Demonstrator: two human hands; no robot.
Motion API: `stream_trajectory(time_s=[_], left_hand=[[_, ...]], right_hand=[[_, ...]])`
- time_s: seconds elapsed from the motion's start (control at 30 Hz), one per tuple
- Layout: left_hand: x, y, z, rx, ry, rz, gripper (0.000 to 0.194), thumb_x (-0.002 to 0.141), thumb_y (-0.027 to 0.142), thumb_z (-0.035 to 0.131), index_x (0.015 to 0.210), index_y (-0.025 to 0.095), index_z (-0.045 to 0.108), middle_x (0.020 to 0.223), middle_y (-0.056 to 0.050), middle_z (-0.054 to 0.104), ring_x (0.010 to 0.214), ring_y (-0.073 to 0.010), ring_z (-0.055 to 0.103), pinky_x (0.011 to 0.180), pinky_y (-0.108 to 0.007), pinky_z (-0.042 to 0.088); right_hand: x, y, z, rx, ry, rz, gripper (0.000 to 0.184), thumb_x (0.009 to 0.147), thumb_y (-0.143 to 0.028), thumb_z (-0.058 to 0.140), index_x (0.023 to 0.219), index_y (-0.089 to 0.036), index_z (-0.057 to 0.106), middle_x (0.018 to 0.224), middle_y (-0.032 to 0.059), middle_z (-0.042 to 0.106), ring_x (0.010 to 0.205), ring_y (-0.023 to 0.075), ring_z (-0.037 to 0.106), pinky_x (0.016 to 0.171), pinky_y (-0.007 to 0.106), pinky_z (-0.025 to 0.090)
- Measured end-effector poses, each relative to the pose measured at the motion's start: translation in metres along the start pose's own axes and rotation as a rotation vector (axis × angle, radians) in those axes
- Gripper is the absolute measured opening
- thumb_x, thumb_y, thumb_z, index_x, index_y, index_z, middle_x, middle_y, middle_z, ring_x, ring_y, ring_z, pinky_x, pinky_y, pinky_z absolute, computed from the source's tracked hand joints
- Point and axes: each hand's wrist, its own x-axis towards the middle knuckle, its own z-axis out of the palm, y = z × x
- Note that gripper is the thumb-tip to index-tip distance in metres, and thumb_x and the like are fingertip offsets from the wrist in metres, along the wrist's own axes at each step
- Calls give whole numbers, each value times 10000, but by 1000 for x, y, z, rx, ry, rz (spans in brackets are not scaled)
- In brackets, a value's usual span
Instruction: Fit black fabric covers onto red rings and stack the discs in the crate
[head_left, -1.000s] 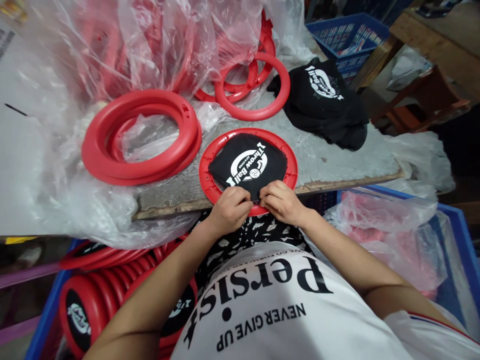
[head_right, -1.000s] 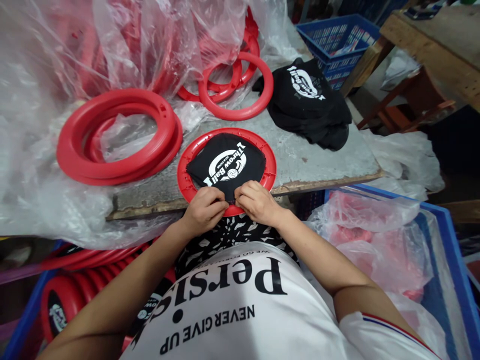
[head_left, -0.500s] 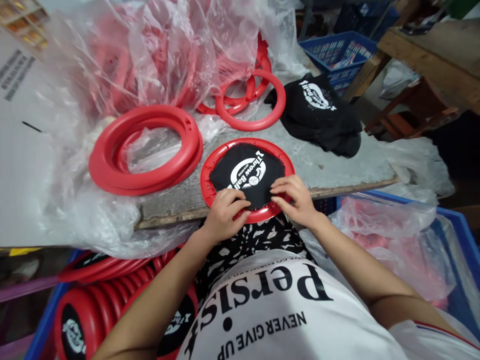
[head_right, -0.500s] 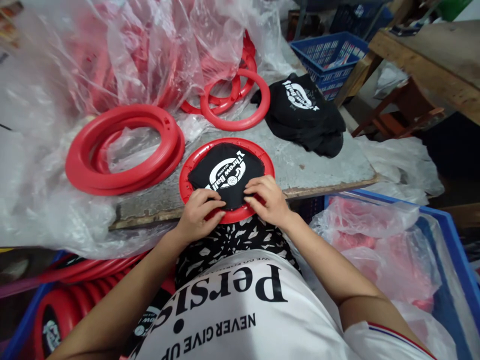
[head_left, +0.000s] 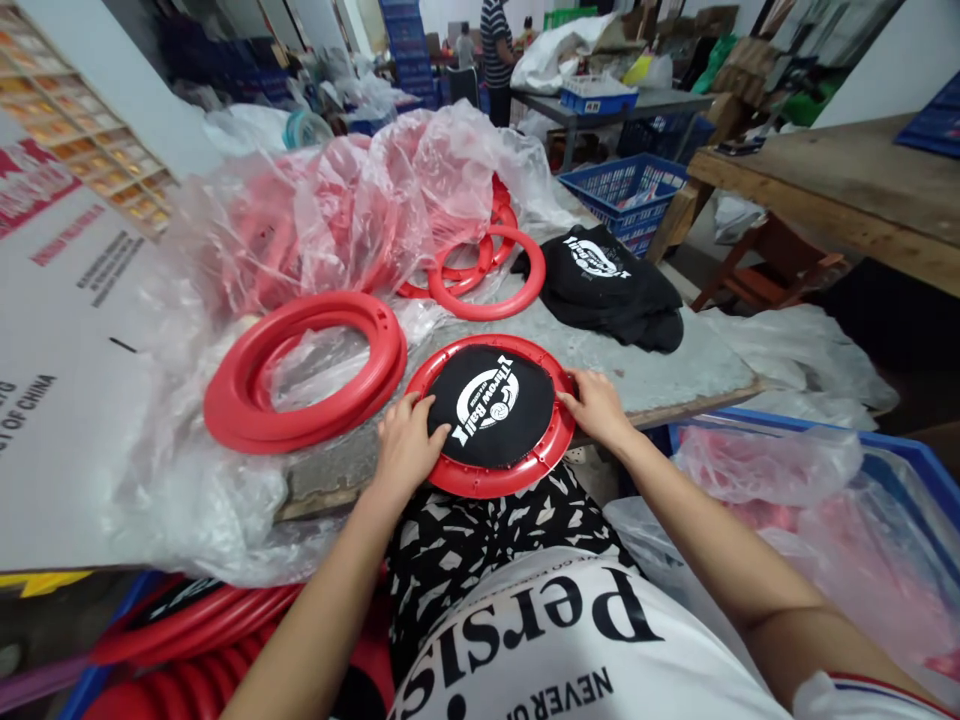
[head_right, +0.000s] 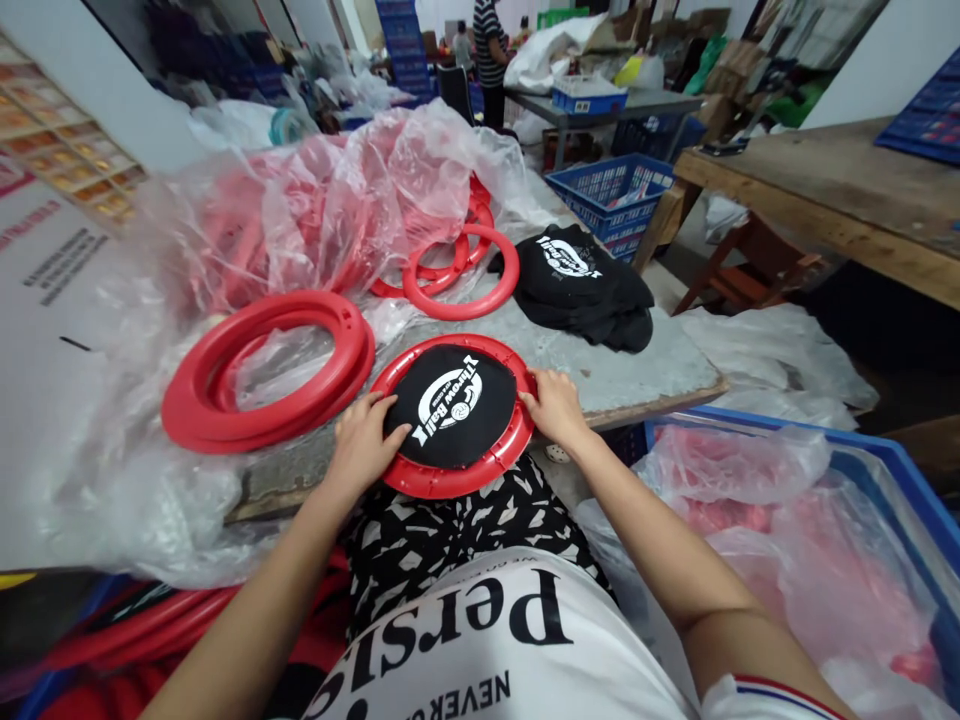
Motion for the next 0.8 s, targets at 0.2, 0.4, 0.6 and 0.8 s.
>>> stream_trajectory(time_s=[0.2,0.4,0.6,0.8], left_hand=[[-40,21,-34,167,-59,-54,494,928,508,580,1283,168,628,1136,-143,667,1060,-366,588,930,-562,450],[-31,55,-45,102,112,199,293,946,356,600,1189,238,712,1408,-126,567,1270,-353,487,1041,-530,406],[-10,83,-41,145,124,256,246,927,344,631,1073,180,743,1518,-159,495,1418,-388,401,1133,-596,329],[-14,80,-25,210,73,343,189,879,313,705,976,153,728,1657,-147,266,1535,-397,216,1223,-643,166]], right_hand=[[-6,9,-8,253,-36,5,469,833,-164,542,1292,-201,631,1093,105,702,971,267,655,928,474,528],[7,-19,-10,435,47,-124,356,876,-179,491,1174,-227,681,1072,80,703,918,229,667,866,423,547],[13,-46,-15,455,107,-338,278,929,-181,499,1128,-245,681,1070,68,707,977,221,664,850,387,548],[2,-52,-14,450,89,-440,260,957,-156,469,1118,-241,654,1041,70,693,956,212,656,836,374,542]])
